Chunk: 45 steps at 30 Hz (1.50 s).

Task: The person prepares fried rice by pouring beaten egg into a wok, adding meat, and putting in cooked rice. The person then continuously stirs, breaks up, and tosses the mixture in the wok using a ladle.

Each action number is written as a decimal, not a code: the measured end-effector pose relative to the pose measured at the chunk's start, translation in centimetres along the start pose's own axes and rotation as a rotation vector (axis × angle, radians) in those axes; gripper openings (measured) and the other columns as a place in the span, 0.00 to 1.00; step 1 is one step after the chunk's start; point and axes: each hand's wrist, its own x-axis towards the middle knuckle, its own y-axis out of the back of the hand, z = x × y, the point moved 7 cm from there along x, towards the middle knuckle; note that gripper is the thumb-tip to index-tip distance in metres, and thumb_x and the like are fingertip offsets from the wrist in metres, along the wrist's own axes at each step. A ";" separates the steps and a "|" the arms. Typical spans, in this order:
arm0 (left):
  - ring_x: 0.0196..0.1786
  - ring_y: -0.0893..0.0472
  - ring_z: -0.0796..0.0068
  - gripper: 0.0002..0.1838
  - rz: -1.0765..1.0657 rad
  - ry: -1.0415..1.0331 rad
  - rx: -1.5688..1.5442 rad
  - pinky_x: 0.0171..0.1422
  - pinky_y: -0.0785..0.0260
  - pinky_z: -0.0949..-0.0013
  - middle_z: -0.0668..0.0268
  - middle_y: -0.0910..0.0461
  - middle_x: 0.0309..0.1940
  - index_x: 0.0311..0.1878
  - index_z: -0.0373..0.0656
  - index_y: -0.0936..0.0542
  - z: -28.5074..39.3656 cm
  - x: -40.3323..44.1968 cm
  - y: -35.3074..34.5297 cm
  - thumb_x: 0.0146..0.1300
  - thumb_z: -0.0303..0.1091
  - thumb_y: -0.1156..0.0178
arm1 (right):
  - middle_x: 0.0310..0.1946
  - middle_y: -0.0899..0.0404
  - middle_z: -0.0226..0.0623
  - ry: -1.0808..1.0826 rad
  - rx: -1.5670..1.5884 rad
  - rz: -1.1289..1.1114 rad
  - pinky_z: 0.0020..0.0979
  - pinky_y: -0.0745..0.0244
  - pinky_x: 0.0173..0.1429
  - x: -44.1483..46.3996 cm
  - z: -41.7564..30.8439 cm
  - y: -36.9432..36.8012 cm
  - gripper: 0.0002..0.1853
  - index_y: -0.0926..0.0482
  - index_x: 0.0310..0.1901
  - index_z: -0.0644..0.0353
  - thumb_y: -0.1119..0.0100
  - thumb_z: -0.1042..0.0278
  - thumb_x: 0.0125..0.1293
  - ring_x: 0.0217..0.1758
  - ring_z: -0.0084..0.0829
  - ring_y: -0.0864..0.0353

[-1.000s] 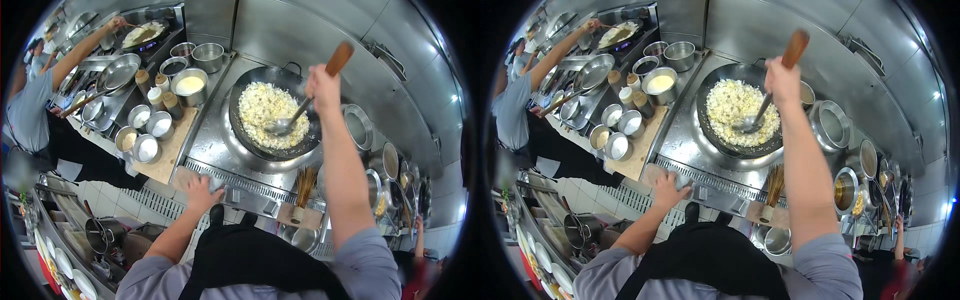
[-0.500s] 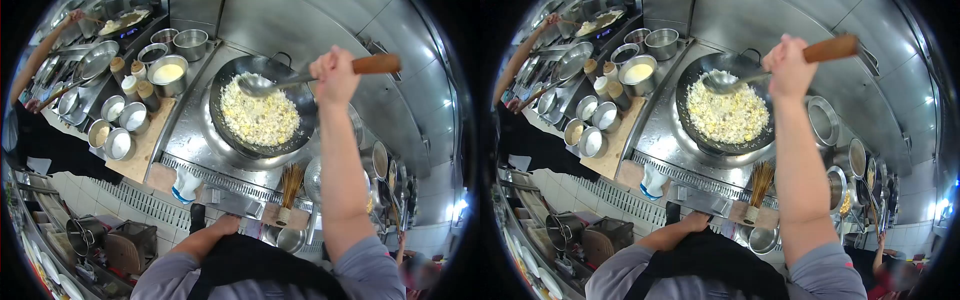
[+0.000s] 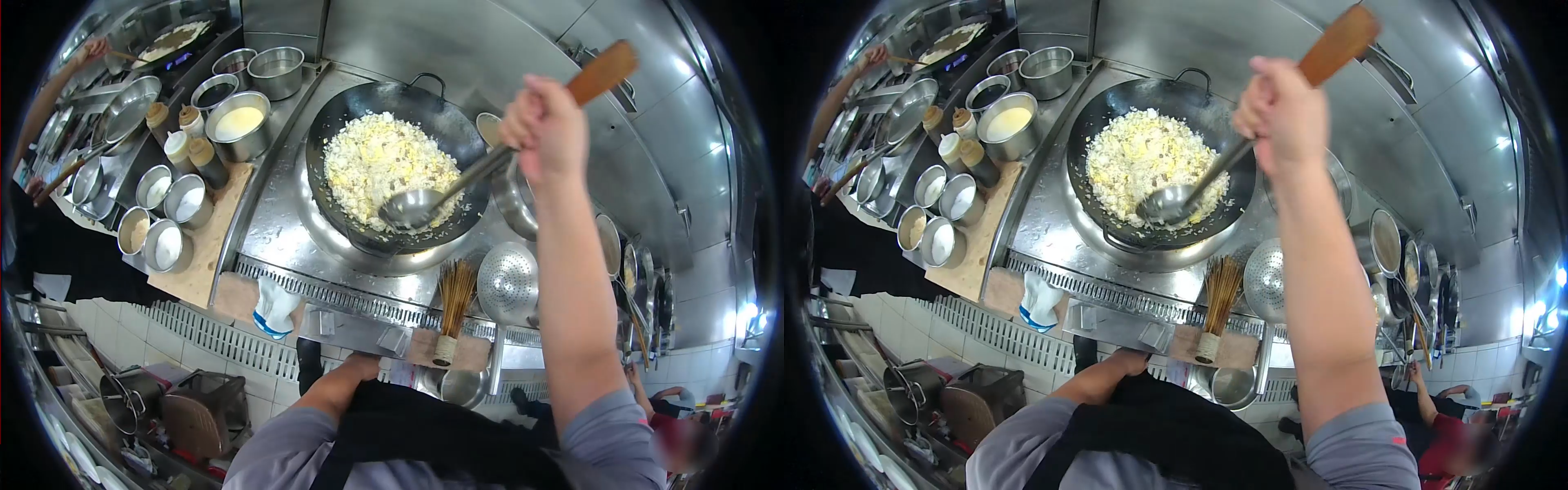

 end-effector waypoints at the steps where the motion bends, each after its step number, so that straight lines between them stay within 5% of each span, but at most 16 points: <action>1: 0.74 0.42 0.55 0.33 0.049 -0.009 -0.020 0.76 0.48 0.58 0.52 0.42 0.72 0.71 0.41 0.40 0.3 0.3 0.0 0.64 0.41 0.49 | 0.09 0.45 0.24 0.035 -0.006 -0.106 0.26 0.52 0.18 -0.8 -2.1 -0.6 0.18 0.39 0.18 0.53 0.46 0.68 0.64 0.09 0.21 0.50; 4: 0.73 0.40 0.55 0.30 0.069 -0.004 -0.066 0.75 0.46 0.59 0.50 0.40 0.70 0.69 0.39 0.37 2.1 -1.5 1.0 0.64 0.41 0.51 | 0.10 0.46 0.24 0.032 -0.092 0.051 0.29 0.51 0.19 -3.2 -0.6 0.8 0.17 0.38 0.18 0.53 0.50 0.67 0.65 0.11 0.22 0.50; 6: 0.70 0.36 0.52 0.29 0.063 0.006 -0.077 0.73 0.43 0.59 0.47 0.35 0.67 0.66 0.37 0.33 2.8 -2.0 1.9 0.66 0.44 0.51 | 0.10 0.46 0.24 0.015 -0.093 -0.082 0.30 0.51 0.20 -3.0 2.8 0.9 0.17 0.39 0.18 0.53 0.51 0.66 0.66 0.11 0.23 0.50; 12: 0.71 0.36 0.52 0.30 0.078 -0.006 -0.103 0.74 0.44 0.58 0.47 0.36 0.67 0.67 0.37 0.34 1.9 -0.3 -0.2 0.63 0.43 0.50 | 0.09 0.47 0.24 0.158 -0.062 -0.137 0.27 0.50 0.18 -3.5 -4.9 1.4 0.18 0.40 0.17 0.52 0.55 0.66 0.68 0.10 0.21 0.50; 14: 0.75 0.43 0.57 0.32 0.064 0.049 -0.108 0.77 0.50 0.60 0.52 0.44 0.73 0.70 0.39 0.38 2.0 -0.3 0.6 0.61 0.34 0.50 | 0.09 0.48 0.25 0.165 -0.125 0.139 0.28 0.50 0.19 -3.9 -1.1 3.3 0.18 0.40 0.18 0.53 0.54 0.67 0.67 0.10 0.22 0.50; 16: 0.75 0.43 0.57 0.32 0.104 0.040 -0.067 0.77 0.50 0.60 0.52 0.44 0.73 0.70 0.39 0.38 2.1 0.0 0.0 0.61 0.34 0.49 | 0.09 0.47 0.26 0.057 -0.036 -0.032 0.31 0.49 0.21 -3.0 3.0 3.2 0.18 0.41 0.17 0.54 0.50 0.68 0.65 0.11 0.24 0.50; 22: 0.73 0.41 0.53 0.34 0.114 0.008 -0.030 0.76 0.48 0.58 0.50 0.41 0.71 0.69 0.39 0.37 2.1 -0.8 1.5 0.60 0.40 0.46 | 0.10 0.47 0.24 0.234 0.009 0.016 0.29 0.52 0.18 -1.8 -4.6 4.2 0.17 0.39 0.19 0.53 0.47 0.68 0.64 0.11 0.21 0.50; 24: 0.72 0.39 0.52 0.34 0.088 0.011 -0.042 0.76 0.47 0.57 0.49 0.41 0.71 0.69 0.39 0.37 1.9 -2.6 1.6 0.61 0.43 0.45 | 0.10 0.47 0.24 0.271 0.003 0.278 0.29 0.51 0.18 -1.3 -1.2 7.4 0.17 0.40 0.19 0.53 0.47 0.71 0.64 0.11 0.22 0.50; 27: 0.52 0.22 0.47 0.28 0.291 -0.106 -0.092 0.56 0.29 0.52 0.48 0.22 0.51 0.61 0.44 0.28 0.9 -4.9 1.4 0.64 0.51 0.47 | 0.10 0.47 0.26 0.114 0.061 0.129 0.29 0.52 0.18 1.3 3.8 6.6 0.17 0.41 0.19 0.53 0.48 0.72 0.64 0.10 0.22 0.49; 32: 0.46 0.20 0.50 0.19 0.225 -0.026 -0.364 0.50 0.29 0.54 0.53 0.18 0.39 0.43 0.43 0.18 4.7 -18.2 12.4 0.66 0.49 0.47 | 0.10 0.46 0.26 0.153 0.052 0.092 0.30 0.51 0.18 4.6 -2.2 5.3 0.17 0.40 0.19 0.54 0.48 0.71 0.64 0.09 0.22 0.50; 34: 0.42 0.21 0.47 0.19 0.554 -0.002 -0.554 0.46 0.29 0.53 0.52 0.19 0.35 0.38 0.42 0.19 4.9 -21.7 17.6 0.67 0.49 0.47 | 0.10 0.46 0.25 0.269 0.099 0.104 0.30 0.51 0.17 4.1 -0.6 5.1 0.17 0.40 0.19 0.54 0.48 0.70 0.64 0.09 0.22 0.50; 37: 0.42 0.19 0.49 0.20 0.673 -0.052 -0.410 0.47 0.28 0.54 0.53 0.18 0.36 0.41 0.41 0.18 6.7 -23.2 22.3 0.67 0.49 0.47 | 0.09 0.46 0.24 0.223 0.056 0.321 0.30 0.52 0.17 4.7 5.6 5.0 0.17 0.40 0.19 0.52 0.46 0.69 0.64 0.09 0.21 0.50; 38: 0.39 0.21 0.44 0.21 0.605 -0.150 -0.308 0.44 0.29 0.49 0.50 0.19 0.33 0.35 0.41 0.19 7.8 -21.9 20.6 0.68 0.49 0.52 | 0.09 0.46 0.24 0.095 0.010 0.207 0.30 0.51 0.16 6.4 4.5 3.2 0.17 0.39 0.19 0.52 0.46 0.69 0.64 0.09 0.21 0.49; 40: 0.43 0.19 0.44 0.20 0.067 -0.010 -0.151 0.51 0.28 0.49 0.45 0.18 0.38 0.37 0.35 0.17 6.0 -17.2 12.7 0.65 0.42 0.54 | 0.10 0.46 0.24 -0.024 -0.041 0.099 0.29 0.51 0.16 7.4 2.3 1.3 0.17 0.39 0.19 0.52 0.46 0.69 0.64 0.09 0.21 0.48; 44: 0.46 0.18 0.47 0.20 -0.019 0.028 -0.256 0.50 0.27 0.50 0.45 0.19 0.44 0.43 0.34 0.18 -3.8 -2.1 -2.1 0.61 0.41 0.49 | 0.09 0.45 0.23 0.319 0.070 0.160 0.31 0.46 0.16 6.6 1.2 2.3 0.16 0.39 0.20 0.54 0.46 0.69 0.63 0.09 0.22 0.47; 45: 0.51 0.20 0.50 0.21 0.027 0.238 -0.733 0.50 0.26 0.51 0.47 0.20 0.49 0.48 0.35 0.20 -5.1 -0.6 -3.8 0.62 0.42 0.48 | 0.09 0.46 0.24 0.328 0.047 0.317 0.31 0.46 0.16 6.1 4.2 3.4 0.16 0.39 0.20 0.53 0.46 0.69 0.63 0.09 0.22 0.48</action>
